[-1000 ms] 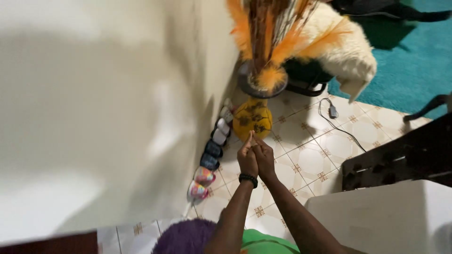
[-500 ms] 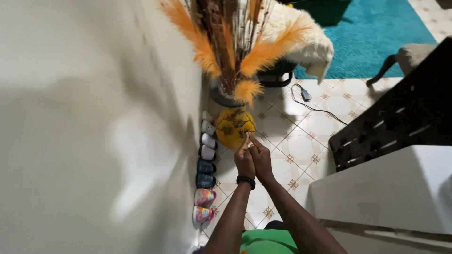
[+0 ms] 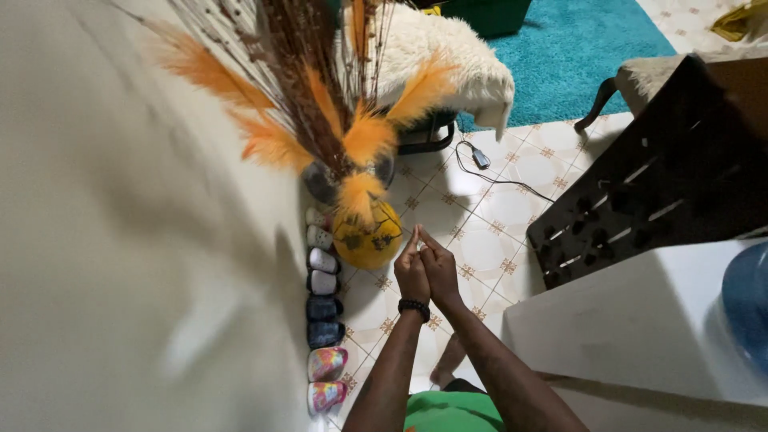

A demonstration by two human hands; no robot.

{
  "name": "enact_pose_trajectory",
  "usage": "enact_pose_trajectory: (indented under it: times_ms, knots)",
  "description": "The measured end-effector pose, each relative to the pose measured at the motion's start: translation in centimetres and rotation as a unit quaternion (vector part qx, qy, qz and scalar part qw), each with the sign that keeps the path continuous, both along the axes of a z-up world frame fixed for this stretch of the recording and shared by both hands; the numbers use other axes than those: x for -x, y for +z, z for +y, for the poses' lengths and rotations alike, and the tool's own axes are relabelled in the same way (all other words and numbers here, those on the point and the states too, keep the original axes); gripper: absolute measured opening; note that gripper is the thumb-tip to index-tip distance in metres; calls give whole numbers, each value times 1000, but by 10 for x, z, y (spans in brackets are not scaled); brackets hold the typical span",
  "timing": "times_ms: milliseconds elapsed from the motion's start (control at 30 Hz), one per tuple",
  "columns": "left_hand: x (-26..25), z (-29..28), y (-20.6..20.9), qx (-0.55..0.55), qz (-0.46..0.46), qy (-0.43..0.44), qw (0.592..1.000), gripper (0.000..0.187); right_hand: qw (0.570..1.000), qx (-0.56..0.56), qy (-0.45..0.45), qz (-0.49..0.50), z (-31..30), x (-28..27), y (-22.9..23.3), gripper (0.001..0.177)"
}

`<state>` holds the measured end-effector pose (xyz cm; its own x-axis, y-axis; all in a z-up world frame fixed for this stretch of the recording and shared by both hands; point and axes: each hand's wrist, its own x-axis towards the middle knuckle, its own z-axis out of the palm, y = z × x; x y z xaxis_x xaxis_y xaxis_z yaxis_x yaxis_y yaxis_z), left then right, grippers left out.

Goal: The person carries items from the living area and places them on a storage rack in the bathroom.

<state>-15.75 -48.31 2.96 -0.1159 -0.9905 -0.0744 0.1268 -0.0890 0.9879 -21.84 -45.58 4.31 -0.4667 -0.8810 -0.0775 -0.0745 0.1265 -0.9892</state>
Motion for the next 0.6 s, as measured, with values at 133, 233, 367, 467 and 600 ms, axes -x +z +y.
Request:
enact_pose_trajectory:
  times_ms: [133, 233, 367, 467, 600]
  knots:
    - [40, -27, -16, 33, 25, -4, 999, 49, 998, 42, 7, -50, -29, 41, -11, 49]
    - [72, -39, -19, 26, 51, -5, 998, 52, 999, 44, 2, -10, -43, 74, -20, 50]
    - [113, -46, -25, -12, 42, -17, 999, 55, 999, 36, -11, -16, -47, 114, -17, 50]
    - [146, -48, -32, -27, 36, -33, 998, 55, 999, 32, -28, -21, -47, 146, -26, 50]
    - [179, -47, -25, -33, 34, -53, 997, 48, 997, 46, -48, -50, -43, 176, -21, 50]
